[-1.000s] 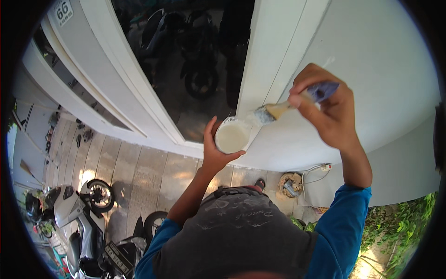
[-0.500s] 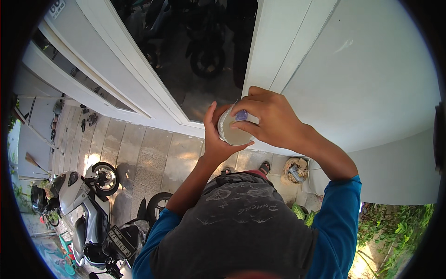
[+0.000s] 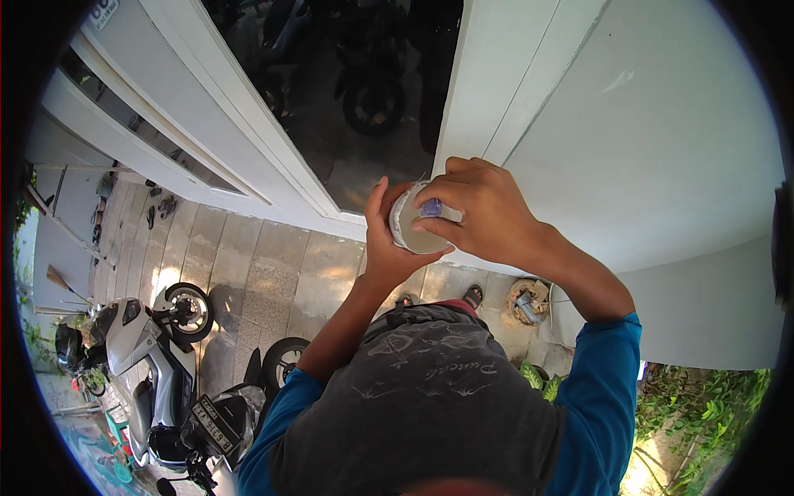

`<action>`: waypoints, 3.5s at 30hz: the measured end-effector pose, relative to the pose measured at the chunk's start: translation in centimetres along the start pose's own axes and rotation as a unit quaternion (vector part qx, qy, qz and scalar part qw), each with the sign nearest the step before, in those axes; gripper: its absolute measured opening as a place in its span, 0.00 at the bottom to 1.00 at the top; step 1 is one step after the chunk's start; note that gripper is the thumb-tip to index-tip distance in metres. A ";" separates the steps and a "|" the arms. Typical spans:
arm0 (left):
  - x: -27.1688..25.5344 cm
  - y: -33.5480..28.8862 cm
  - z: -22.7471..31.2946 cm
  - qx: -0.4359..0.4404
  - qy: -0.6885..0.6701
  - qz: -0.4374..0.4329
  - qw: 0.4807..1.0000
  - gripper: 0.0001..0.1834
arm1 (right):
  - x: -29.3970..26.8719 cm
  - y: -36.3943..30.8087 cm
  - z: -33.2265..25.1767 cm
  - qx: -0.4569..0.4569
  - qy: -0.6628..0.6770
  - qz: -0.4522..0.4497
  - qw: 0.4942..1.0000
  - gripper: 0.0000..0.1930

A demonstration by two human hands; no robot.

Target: The person paints a door frame or wall section with a paintbrush, using white paint from a container.

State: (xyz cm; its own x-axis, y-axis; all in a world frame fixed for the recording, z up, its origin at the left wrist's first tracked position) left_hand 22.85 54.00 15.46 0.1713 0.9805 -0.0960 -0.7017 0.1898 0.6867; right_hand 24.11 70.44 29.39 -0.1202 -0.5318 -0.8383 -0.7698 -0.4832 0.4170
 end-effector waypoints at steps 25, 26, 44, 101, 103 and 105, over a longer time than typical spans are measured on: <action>-0.1 -1.9 -3.4 -0.098 -0.019 0.020 0.995 0.68 | 2.0 -2.2 -0.7 0.008 0.068 0.156 0.985 0.12; -0.2 -1.8 -3.2 -0.100 -0.013 0.022 0.995 0.67 | 1.8 -2.2 -1.0 0.045 0.100 0.139 0.984 0.12; -0.2 -1.6 -4.2 -0.102 -0.040 0.021 0.994 0.66 | 2.1 -1.5 -1.0 0.007 0.068 0.131 0.989 0.09; 0.5 0.1 -3.2 -0.171 -0.141 0.067 0.973 0.67 | -0.4 -4.8 7.7 0.317 0.622 0.298 0.651 0.10; 0.2 -0.9 -3.5 -0.177 -0.139 0.066 0.972 0.67 | -3.2 -4.0 7.2 0.296 0.656 0.291 0.630 0.10; 0.4 -1.7 -3.9 -0.168 -0.132 0.067 0.975 0.67 | -8.2 -3.1 6.8 0.194 0.587 0.332 0.713 0.11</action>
State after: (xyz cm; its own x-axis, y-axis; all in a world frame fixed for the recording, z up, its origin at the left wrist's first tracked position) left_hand 21.36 54.23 11.43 0.2032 0.9589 0.1979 -0.9090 0.1097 0.4020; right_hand 23.21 80.98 32.62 -0.1069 -0.8796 0.4636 -0.9304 0.2529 0.2653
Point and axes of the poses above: each hand's wrist, its own y-axis towards the middle knuckle, its own x-axis out of the palm, z = x × y, the point moved 1 cm from there along y, towards the middle knuckle, and after that the axes turned 2 degrees about -y, right-handed, at the moved point
